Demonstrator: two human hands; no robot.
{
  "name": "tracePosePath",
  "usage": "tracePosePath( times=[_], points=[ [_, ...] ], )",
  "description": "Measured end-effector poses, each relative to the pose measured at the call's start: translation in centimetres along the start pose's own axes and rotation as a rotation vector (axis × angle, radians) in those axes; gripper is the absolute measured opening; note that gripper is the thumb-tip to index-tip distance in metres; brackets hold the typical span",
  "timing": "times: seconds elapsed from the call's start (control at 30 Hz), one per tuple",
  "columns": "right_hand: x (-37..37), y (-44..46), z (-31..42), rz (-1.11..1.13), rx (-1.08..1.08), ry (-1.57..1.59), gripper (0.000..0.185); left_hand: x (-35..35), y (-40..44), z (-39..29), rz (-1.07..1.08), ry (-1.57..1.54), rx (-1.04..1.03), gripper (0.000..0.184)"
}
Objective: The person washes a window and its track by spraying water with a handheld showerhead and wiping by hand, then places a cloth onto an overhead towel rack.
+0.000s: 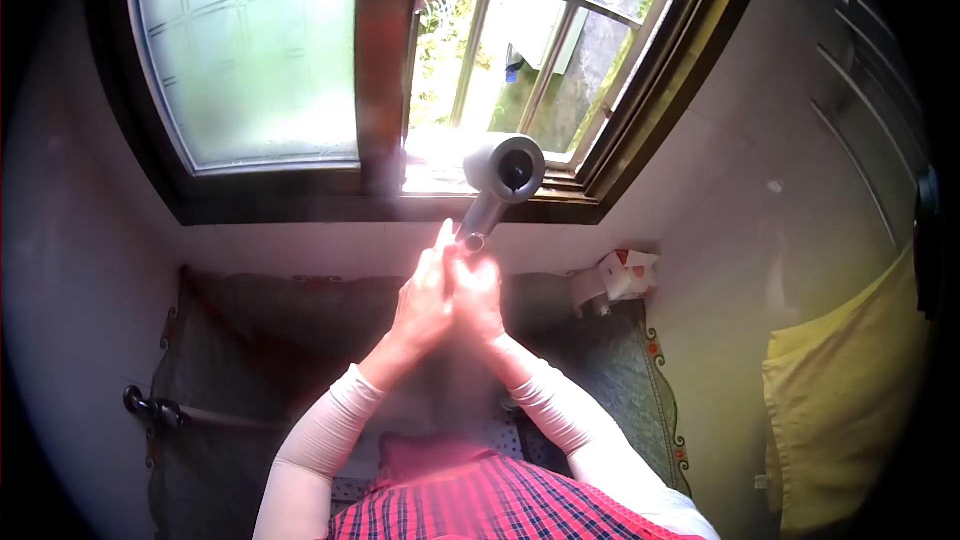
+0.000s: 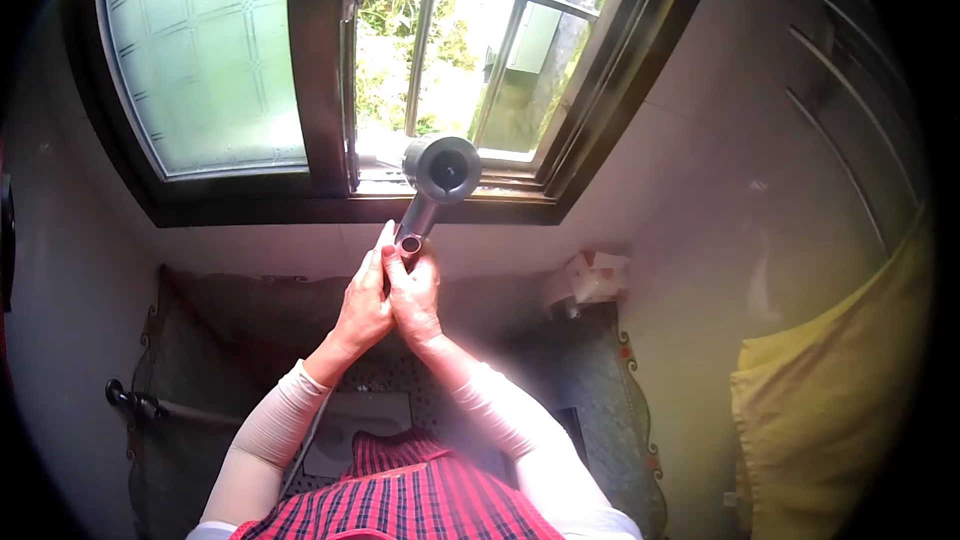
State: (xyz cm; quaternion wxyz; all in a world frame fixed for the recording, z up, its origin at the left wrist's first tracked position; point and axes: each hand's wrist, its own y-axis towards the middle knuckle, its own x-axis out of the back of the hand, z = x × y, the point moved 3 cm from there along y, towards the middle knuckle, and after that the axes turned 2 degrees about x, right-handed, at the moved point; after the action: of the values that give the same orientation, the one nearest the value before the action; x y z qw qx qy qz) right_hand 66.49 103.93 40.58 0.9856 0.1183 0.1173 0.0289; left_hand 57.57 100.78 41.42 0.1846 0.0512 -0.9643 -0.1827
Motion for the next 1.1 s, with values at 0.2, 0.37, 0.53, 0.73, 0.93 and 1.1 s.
tracePosePath(
  times=[0.2, 0.37, 0.53, 0.73, 0.93, 1.1],
  points=[
    [-0.3, 1.8, 1.0, 0.147, 0.193, -0.298, 0.03, 0.1, 1.1, 2.4, -0.232, -0.106, -0.149, 0.05],
    [5.2, 7.7, 5.7, 0.276, 0.816, -0.93, 0.025, 1.5, 1.9, 1.2, -0.169, -0.39, 0.134, 0.05],
    [9.7, 14.5, 2.8, 0.633, 0.826, -1.185, 0.044, 2.2, 2.6, 0.7, -0.053, -0.51, 0.175, 0.04],
    [6.6, 15.3, 2.5, 0.845, 0.995, -1.066, 0.054, 3.6, 2.9, -0.7, -0.124, -0.372, 0.173, 0.046],
    [-0.2, 15.5, 1.0, 1.148, 0.699, -0.949, 0.068, 3.8, 4.3, -1.5, -0.155, -0.272, 0.164, 0.043],
    [7.9, 17.9, 0.7, 1.134, 0.739, -1.09, 0.069, 3.8, 4.4, -1.4, -0.162, -0.209, 0.135, 0.045]
  ],
)
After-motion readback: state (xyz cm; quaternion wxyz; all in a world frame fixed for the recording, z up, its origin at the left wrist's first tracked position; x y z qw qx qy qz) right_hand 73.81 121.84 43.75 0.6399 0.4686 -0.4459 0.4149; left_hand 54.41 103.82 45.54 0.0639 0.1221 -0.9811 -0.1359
